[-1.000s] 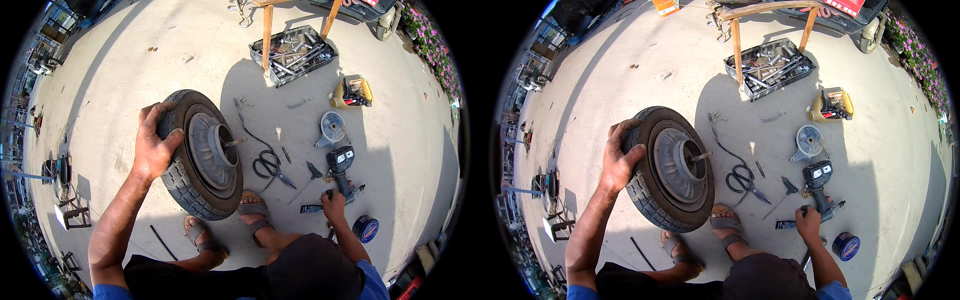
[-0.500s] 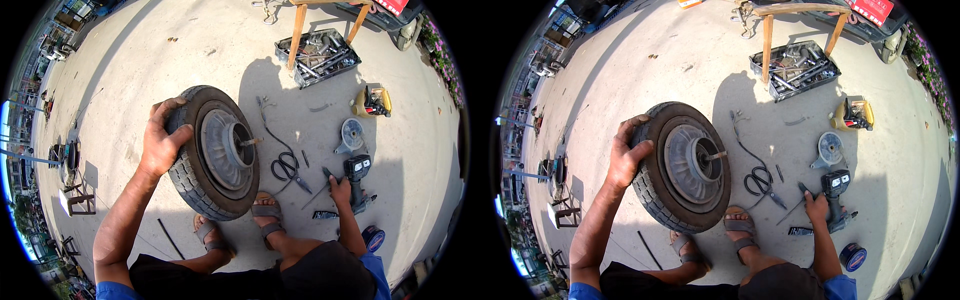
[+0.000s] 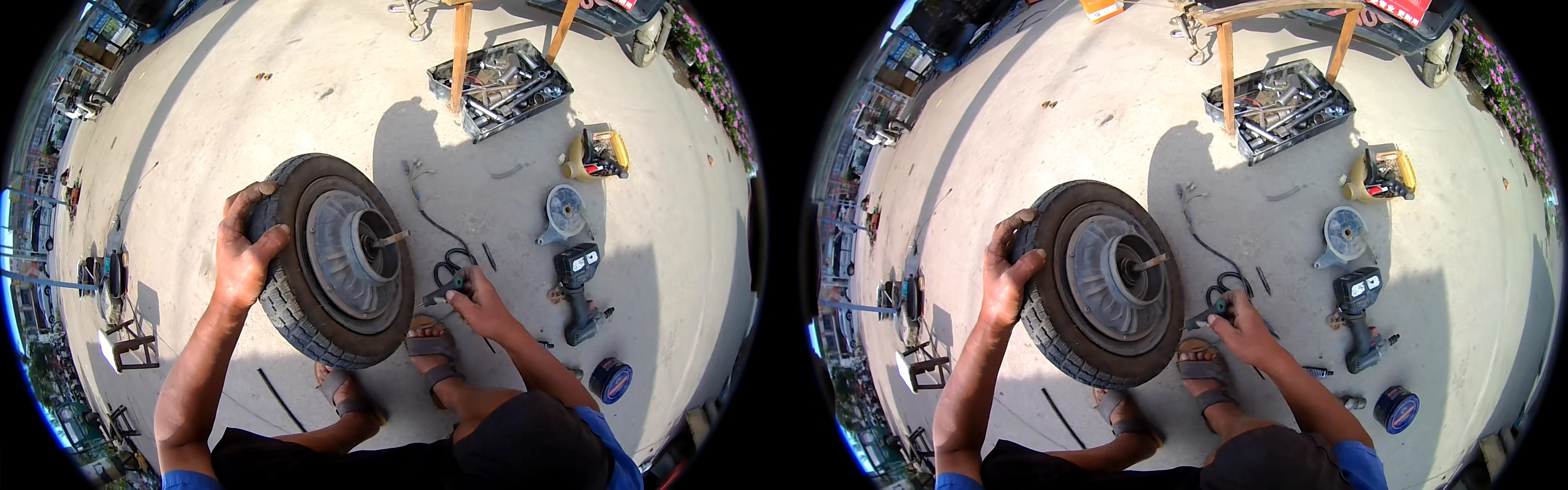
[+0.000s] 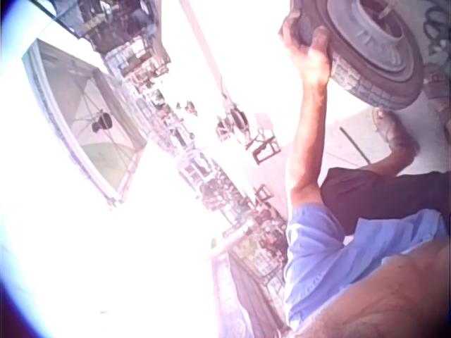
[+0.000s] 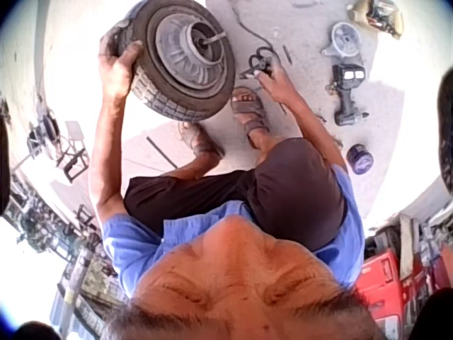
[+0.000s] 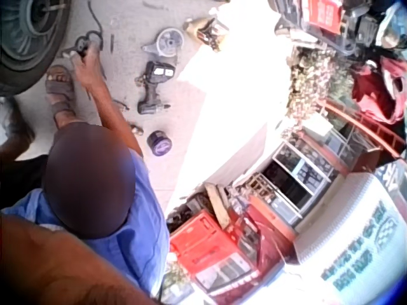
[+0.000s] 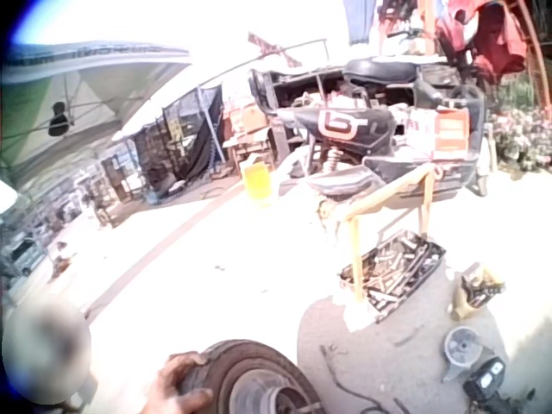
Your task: The person works on a scooter tire, using a tire lever to pry the tire bead away from the rim and a hammer to tap the rim. The person repeatedly rotates the tire and continues prying around the circumference.
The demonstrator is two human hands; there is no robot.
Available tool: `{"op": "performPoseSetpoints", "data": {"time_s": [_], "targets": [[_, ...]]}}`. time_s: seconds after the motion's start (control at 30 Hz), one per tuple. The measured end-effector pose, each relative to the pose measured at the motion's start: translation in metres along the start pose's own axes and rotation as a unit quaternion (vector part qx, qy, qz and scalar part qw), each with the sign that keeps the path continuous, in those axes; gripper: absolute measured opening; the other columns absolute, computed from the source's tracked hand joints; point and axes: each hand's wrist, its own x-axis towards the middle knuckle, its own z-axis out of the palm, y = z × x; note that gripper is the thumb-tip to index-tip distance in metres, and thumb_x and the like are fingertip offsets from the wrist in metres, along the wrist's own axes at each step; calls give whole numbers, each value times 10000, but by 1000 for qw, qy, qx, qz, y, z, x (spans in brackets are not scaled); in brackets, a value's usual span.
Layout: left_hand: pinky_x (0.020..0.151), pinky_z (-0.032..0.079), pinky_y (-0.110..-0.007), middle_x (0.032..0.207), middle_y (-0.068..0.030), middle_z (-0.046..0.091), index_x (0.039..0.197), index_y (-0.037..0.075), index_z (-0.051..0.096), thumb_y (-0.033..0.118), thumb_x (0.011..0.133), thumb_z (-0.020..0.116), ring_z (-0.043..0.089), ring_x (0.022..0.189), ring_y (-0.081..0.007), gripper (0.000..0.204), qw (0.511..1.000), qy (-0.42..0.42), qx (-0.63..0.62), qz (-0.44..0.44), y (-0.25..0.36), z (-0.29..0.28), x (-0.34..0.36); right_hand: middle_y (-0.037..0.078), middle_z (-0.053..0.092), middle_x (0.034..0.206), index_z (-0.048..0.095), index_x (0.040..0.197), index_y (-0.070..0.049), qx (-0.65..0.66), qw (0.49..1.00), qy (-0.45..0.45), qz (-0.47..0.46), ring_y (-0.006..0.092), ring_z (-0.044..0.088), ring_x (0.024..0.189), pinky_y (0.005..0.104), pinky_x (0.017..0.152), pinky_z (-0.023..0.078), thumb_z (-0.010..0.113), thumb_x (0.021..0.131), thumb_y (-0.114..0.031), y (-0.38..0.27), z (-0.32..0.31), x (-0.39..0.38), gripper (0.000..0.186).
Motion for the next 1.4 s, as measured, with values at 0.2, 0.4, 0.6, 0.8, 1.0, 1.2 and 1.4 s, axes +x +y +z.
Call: {"op": "performPoseSetpoints", "data": {"time_s": [0.2,0.4,0.6,0.8,1.0,1.2,1.4], "targets": [[1108,452,-401,1297,-145,534,1315,-6,616,104,748,739,593,1231,-286,590,1000,1,-3,-28,1,-1,0,91,604,916,487,1130,31,-24,999,20,-41,131,564,809,312,706,510,720,994,-300,-11,37,11,427],[1116,448,-405,1297,-145,540,1315,-4,618,93,750,744,592,1238,-290,586,999,0,-8,-37,7,2,0,16,504,875,474,1089,-3,-5,996,40,-81,61,463,746,260,620,420,677,1023,-249,-1,43,19,325],[1114,452,-404,1297,-150,548,1311,-6,622,98,745,755,601,1229,-294,591,999,4,2,-32,6,2,1,31,513,854,461,1105,-12,-32,995,22,-91,64,474,692,279,600,414,644,1048,-248,4,44,20,304],[1110,460,-404,1298,-155,549,1311,-7,624,105,742,758,604,1226,-295,596,999,5,2,-44,6,2,3,62,535,916,458,1127,-6,-19,995,15,-97,81,511,755,284,662,450,652,1034,-219,8,45,19,303],[1112,464,-406,1303,-157,547,1318,0,621,101,741,756,605,1225,-296,602,998,8,-5,-54,6,1,3,116,565,1010,472,1169,6,-59,991,-10,-121,157,553,934,350,855,479,661,1005,-219,-2,42,15,336],[1108,467,-408,1295,-155,545,1311,2,630,95,745,760,604,1225,-299,588,999,5,-6,-45,5,3,5,137,592,1016,490,1185,-2,-92,988,-47,-114,197,575,923,373,861,482,630,1017,-257,1,34,20,335],[1096,470,-390,1297,-145,541,1288,-6,648,72,754,760,600,1224,-282,551,999,5,-19,-42,6,4,6,109,616,884,491,1186,7,-134,986,-63,-73,197,592,806,383,762,501,626,1039,-305,-5,37,23,370]]}}
